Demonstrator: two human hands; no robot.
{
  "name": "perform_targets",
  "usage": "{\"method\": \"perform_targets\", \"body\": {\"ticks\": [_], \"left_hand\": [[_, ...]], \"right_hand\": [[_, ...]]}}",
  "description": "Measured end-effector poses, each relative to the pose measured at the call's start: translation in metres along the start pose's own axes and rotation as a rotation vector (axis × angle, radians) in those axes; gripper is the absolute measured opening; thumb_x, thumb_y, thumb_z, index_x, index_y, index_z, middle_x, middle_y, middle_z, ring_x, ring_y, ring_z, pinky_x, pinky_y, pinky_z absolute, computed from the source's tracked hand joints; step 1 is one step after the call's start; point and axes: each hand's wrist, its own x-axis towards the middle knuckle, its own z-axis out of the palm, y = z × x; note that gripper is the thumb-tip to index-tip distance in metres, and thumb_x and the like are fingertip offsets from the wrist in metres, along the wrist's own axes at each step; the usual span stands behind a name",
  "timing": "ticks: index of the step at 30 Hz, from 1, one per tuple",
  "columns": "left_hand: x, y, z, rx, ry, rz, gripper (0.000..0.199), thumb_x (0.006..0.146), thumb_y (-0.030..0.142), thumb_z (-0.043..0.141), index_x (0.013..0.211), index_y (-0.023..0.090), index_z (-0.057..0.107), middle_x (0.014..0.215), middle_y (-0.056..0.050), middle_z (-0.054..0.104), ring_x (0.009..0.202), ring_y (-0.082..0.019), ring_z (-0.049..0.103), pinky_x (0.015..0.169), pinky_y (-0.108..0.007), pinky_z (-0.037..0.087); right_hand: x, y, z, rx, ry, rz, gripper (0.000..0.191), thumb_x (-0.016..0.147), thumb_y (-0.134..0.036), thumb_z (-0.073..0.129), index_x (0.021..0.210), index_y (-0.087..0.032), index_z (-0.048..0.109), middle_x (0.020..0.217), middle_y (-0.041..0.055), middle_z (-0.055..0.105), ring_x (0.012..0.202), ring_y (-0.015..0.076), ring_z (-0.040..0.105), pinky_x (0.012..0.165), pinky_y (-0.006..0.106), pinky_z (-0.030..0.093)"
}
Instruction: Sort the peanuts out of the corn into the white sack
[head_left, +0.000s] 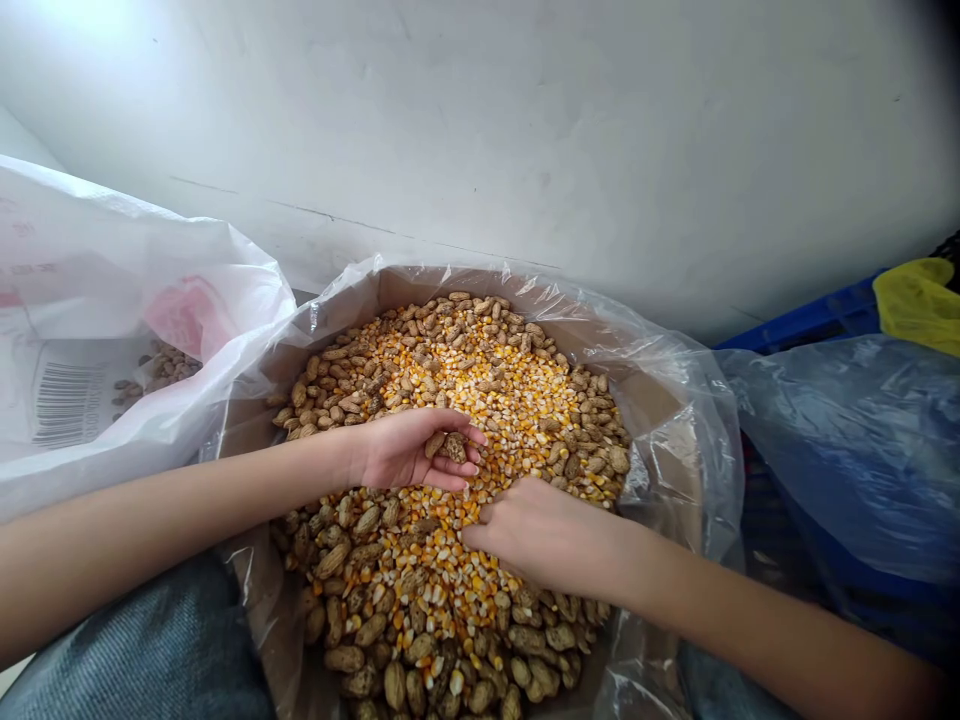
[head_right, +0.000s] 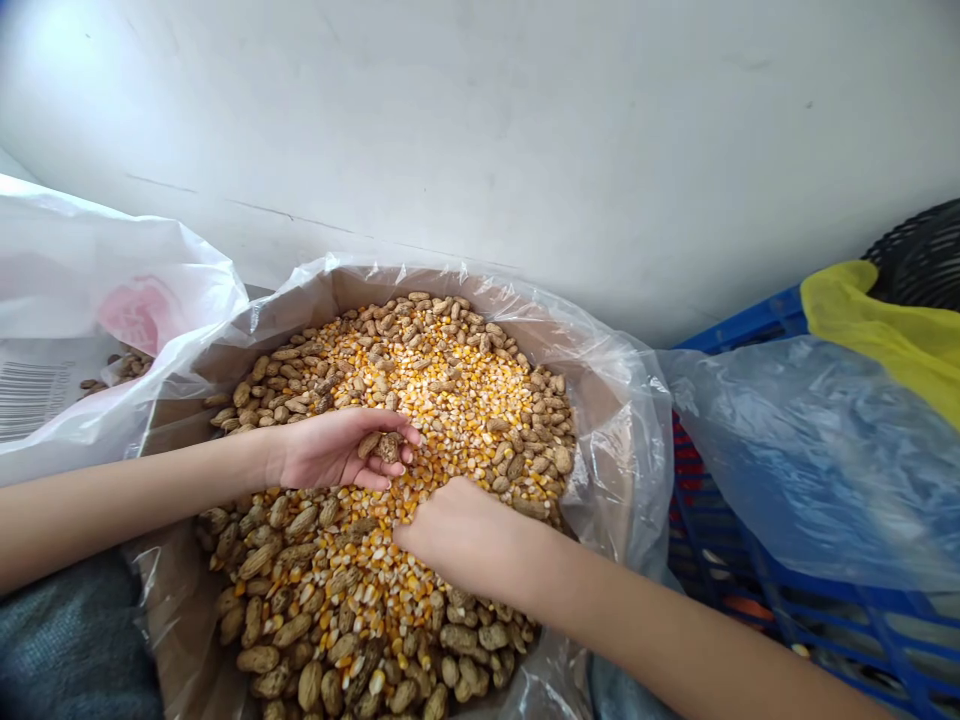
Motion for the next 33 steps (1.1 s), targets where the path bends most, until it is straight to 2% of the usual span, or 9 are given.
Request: {"method": "perform_targets", "body": {"ticks": [3,6,9,13,15,19,25,27,33], "left_hand": [[0.001,0.002,-0.003,-0.015,0.015,0.021,0.014,0.072,0.024,0.047,0.080,0.014,0.052,0.066,0.000,0.053,0.057,-0.007,0.054,0.058,-0.019,0.047],[0.000,0.003,-0.003,-0.017,0.010,0.044,0.015,0.072,0.024,0.047,0.082,0.014,0.052,0.066,0.000,0.054,0.059,-0.007,0.054,0.062,-0.020,0.047],[-0.001,0.001,0.000,0.000,-0.018,0.017,0.015,0.073,0.023,0.044,0.080,0.013,0.052,0.065,0.000,0.054,0.058,-0.008,0.054,0.061,-0.022,0.047],[0.000,-0.004,0.004,0.054,-0.110,-0.069,0.020,0.076,0.024,0.039,0.074,0.010,0.053,0.065,-0.003,0.056,0.057,-0.009,0.054,0.054,-0.022,0.048],[0.000,-0.005,0.004,0.058,-0.114,-0.093,0.021,0.076,0.025,0.039,0.074,0.011,0.054,0.063,-0.002,0.055,0.054,-0.008,0.054,0.049,-0.019,0.047],[0.002,-0.001,0.000,-0.001,-0.042,-0.047,0.017,0.075,0.025,0.043,0.078,0.012,0.054,0.059,0.001,0.053,0.046,-0.004,0.049,0.038,-0.011,0.041],[0.002,0.005,-0.002,-0.060,0.065,0.043,0.014,0.075,0.023,0.043,0.077,0.013,0.053,0.060,0.001,0.052,0.050,-0.006,0.052,0.048,-0.016,0.047],[0.001,0.006,-0.003,-0.057,0.064,0.054,0.014,0.075,0.023,0.043,0.077,0.013,0.053,0.061,0.000,0.053,0.053,-0.007,0.053,0.052,-0.017,0.048],[0.003,0.000,-0.001,-0.008,0.007,0.042,0.016,0.075,0.021,0.041,0.074,0.011,0.054,0.062,-0.003,0.056,0.053,-0.009,0.054,0.050,-0.019,0.046]], "right_hand": [[0.004,0.000,0.004,-0.050,0.036,-0.011,0.011,0.072,-0.010,0.047,0.071,-0.017,0.055,0.062,0.0011,0.061,0.058,0.0159,0.057,0.046,0.023,0.030],[-0.001,0.002,-0.007,0.020,0.114,0.006,0.010,0.075,-0.018,0.046,0.072,-0.017,0.055,0.064,0.0009,0.061,0.060,0.0141,0.056,0.050,0.023,0.034],[-0.012,0.002,-0.024,0.224,0.338,0.014,0.015,0.079,-0.028,0.043,0.082,-0.020,0.055,0.073,-0.0010,0.061,0.067,0.0104,0.054,0.061,0.022,0.036],[-0.022,0.003,-0.038,0.371,0.611,0.077,0.017,0.081,-0.027,0.040,0.090,-0.019,0.053,0.082,-0.0006,0.059,0.075,0.0083,0.052,0.069,0.020,0.034],[-0.023,0.004,-0.037,0.378,0.584,0.078,0.017,0.080,-0.028,0.042,0.082,-0.018,0.055,0.077,-0.0006,0.059,0.072,0.0089,0.052,0.067,0.020,0.034],[-0.008,0.000,-0.021,0.366,0.340,-0.026,0.019,0.080,-0.030,0.042,0.075,-0.020,0.057,0.068,-0.0030,0.060,0.063,0.0081,0.053,0.058,0.020,0.034],[0.031,-0.013,0.010,0.067,0.259,0.085,0.016,0.080,-0.025,0.039,0.084,-0.018,0.053,0.073,0.0023,0.062,0.062,0.0141,0.056,0.051,0.023,0.035],[0.030,-0.013,0.006,0.067,0.300,0.059,0.016,0.080,-0.026,0.038,0.081,-0.018,0.053,0.070,0.0014,0.062,0.061,0.0132,0.056,0.051,0.023,0.036],[0.000,0.002,-0.028,0.221,0.733,0.168,0.022,0.081,-0.025,0.038,0.099,-0.021,0.050,0.086,0.0006,0.060,0.075,0.0093,0.054,0.069,0.022,0.038]]}}
